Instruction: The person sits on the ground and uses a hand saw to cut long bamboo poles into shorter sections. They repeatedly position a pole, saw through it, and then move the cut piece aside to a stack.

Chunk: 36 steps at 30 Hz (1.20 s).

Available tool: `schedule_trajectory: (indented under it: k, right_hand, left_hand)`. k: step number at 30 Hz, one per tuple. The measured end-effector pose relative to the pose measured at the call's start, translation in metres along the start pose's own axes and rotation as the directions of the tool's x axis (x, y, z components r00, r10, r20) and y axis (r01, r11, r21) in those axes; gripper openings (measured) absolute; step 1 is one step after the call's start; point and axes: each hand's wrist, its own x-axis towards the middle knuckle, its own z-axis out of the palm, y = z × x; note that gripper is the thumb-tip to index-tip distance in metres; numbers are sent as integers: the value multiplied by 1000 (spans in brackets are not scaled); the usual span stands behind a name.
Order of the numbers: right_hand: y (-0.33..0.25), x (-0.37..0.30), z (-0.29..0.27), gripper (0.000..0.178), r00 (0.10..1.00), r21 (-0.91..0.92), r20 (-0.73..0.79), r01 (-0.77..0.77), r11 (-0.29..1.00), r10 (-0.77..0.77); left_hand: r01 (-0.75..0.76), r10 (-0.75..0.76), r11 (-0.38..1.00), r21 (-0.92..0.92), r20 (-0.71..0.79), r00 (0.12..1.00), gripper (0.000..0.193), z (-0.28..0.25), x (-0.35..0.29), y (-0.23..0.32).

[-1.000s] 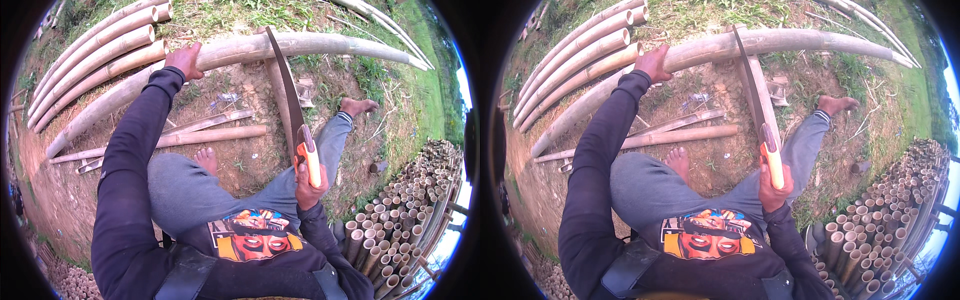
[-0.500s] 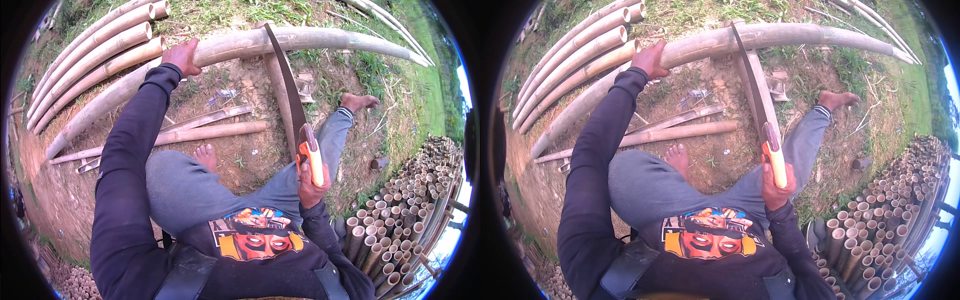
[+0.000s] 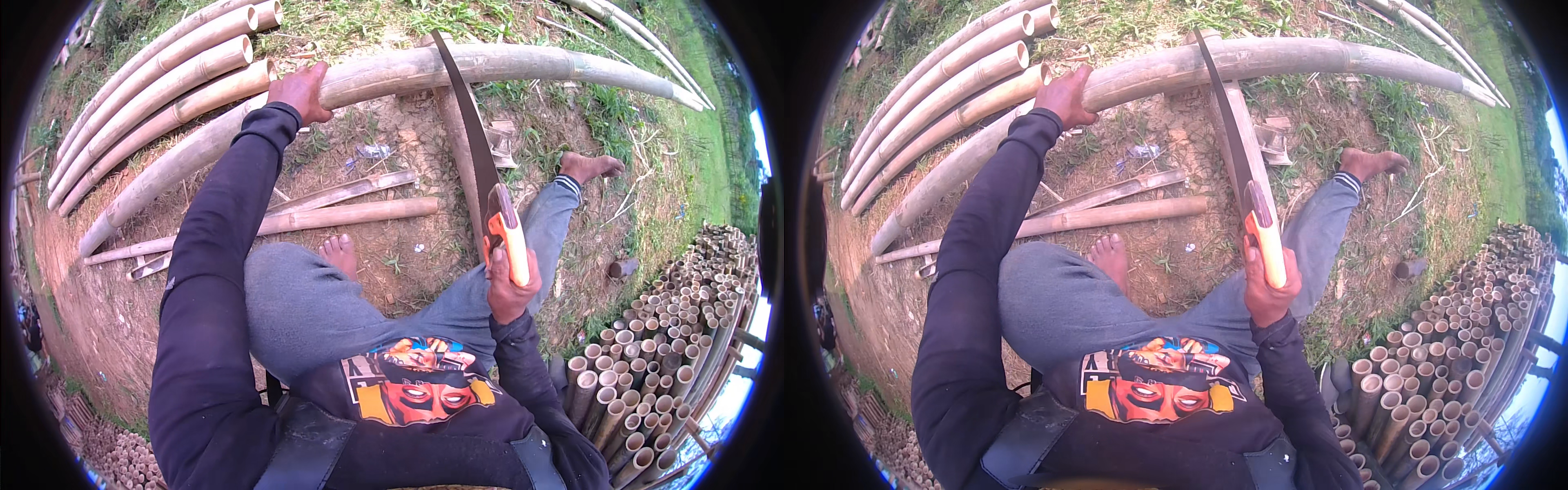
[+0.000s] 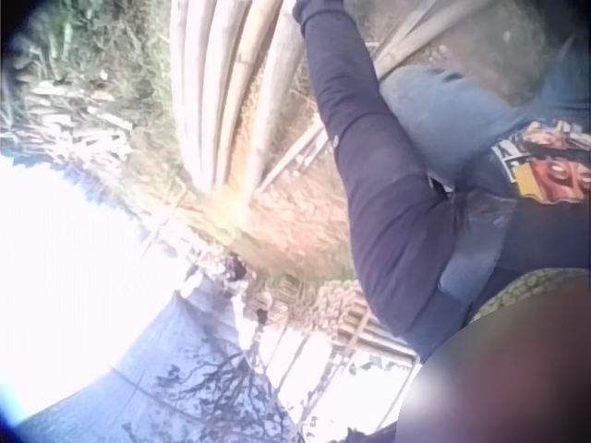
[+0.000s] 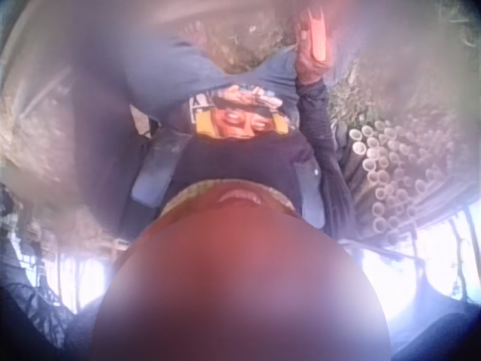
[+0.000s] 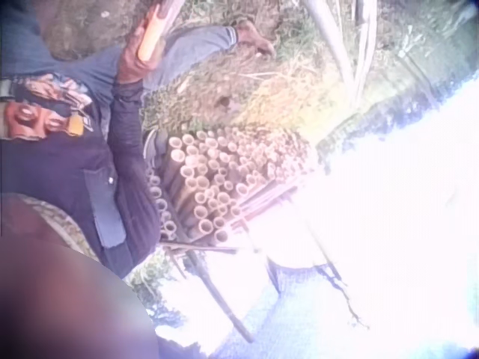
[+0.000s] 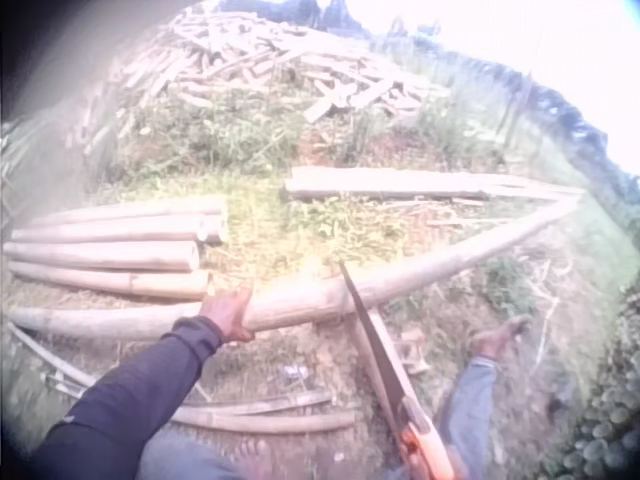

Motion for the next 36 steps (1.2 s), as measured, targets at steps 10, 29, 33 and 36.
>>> schedule_trajectory:
  k: [10,29,33,36]
  right_hand:
    - [-7,211,134,18,984,125,39,168,978,-174]
    - [8,164,110,18,962,156,-4,271,950,-274]
    - [2,9,11,15,999,-7,10,36,999,-36]
    - [-20,-10,5,13,990,52,7,140,989,-141]
  left_hand:
    - [-11,10,1000,-13,-47,999,88,-3,-3,3]
    - [2,-2,1000,-9,-19,1000,94,-7,-2,3]
    - [-17,17,1000,-4,-50,999,91,1,-1,0]
    - [-12,12,1000,14,-38,999,97,7,2,-2]
